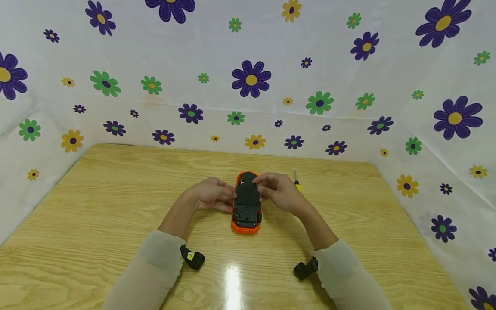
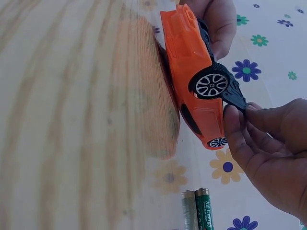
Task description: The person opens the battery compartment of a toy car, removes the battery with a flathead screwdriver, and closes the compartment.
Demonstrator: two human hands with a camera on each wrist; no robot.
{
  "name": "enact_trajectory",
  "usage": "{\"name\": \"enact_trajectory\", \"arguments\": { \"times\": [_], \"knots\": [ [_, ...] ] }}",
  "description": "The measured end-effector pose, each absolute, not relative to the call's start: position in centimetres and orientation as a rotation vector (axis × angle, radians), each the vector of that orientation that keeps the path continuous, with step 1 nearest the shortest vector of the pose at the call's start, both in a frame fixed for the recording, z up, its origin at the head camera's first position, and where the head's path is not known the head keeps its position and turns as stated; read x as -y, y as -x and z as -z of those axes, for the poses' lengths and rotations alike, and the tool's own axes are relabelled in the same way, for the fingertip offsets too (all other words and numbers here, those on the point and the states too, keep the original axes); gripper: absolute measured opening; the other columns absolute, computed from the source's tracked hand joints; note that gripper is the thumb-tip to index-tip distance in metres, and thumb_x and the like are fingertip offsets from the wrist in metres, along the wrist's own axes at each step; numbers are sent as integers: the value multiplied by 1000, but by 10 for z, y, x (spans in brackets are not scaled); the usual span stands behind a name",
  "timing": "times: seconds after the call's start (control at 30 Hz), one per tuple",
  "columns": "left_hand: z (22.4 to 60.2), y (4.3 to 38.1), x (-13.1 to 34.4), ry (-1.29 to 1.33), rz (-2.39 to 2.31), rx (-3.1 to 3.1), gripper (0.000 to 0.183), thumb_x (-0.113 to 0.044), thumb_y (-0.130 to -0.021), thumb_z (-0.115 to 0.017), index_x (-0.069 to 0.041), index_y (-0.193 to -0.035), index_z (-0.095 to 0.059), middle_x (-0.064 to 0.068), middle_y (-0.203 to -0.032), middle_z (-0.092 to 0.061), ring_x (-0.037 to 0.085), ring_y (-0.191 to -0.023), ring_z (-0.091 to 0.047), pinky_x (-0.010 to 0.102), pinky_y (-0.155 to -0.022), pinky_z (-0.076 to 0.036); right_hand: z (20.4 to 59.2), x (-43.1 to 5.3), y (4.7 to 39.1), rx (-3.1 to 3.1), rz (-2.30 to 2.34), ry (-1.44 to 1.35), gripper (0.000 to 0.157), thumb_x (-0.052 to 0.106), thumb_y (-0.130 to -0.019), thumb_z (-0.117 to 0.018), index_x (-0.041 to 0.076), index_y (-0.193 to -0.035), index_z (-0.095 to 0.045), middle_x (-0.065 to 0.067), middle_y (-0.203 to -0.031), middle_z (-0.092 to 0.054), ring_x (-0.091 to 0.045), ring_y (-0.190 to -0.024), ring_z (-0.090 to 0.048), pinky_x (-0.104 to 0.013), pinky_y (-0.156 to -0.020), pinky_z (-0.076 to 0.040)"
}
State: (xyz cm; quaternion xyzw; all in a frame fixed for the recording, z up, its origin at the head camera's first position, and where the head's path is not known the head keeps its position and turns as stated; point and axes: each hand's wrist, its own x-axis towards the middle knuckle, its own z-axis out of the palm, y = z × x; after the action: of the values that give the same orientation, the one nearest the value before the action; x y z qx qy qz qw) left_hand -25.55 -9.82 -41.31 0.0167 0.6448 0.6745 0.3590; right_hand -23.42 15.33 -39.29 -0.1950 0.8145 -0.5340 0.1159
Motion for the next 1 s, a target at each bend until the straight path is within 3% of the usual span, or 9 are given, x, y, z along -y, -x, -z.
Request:
{"name": "enact_trajectory", "arguments": {
  "times": [0.57,1.0],
  "knots": [
    [415,256,97,-48,-1744,-1654,45,2,-99,-58,15,-141,-47,31,-130,-61,39,-118,-65,48,-91,-61,397,-154,236,-2400,1547,590,23,-3,-102,-58,-4,-123,-68,-20,-110,-70,-29,-86,-69,-50,-83,-63],
    [414,257,98,-51,-1744,-1646,45,2,-99,-57,15,-141,-47,31,-129,-61,34,-112,-67,47,-91,-61,394,-156,238,-2387,1590,568,23,-3,-102,-58,-4,-123,-67,-20,-112,-70,-25,-88,-69,-54,-85,-62]
  ]
}}
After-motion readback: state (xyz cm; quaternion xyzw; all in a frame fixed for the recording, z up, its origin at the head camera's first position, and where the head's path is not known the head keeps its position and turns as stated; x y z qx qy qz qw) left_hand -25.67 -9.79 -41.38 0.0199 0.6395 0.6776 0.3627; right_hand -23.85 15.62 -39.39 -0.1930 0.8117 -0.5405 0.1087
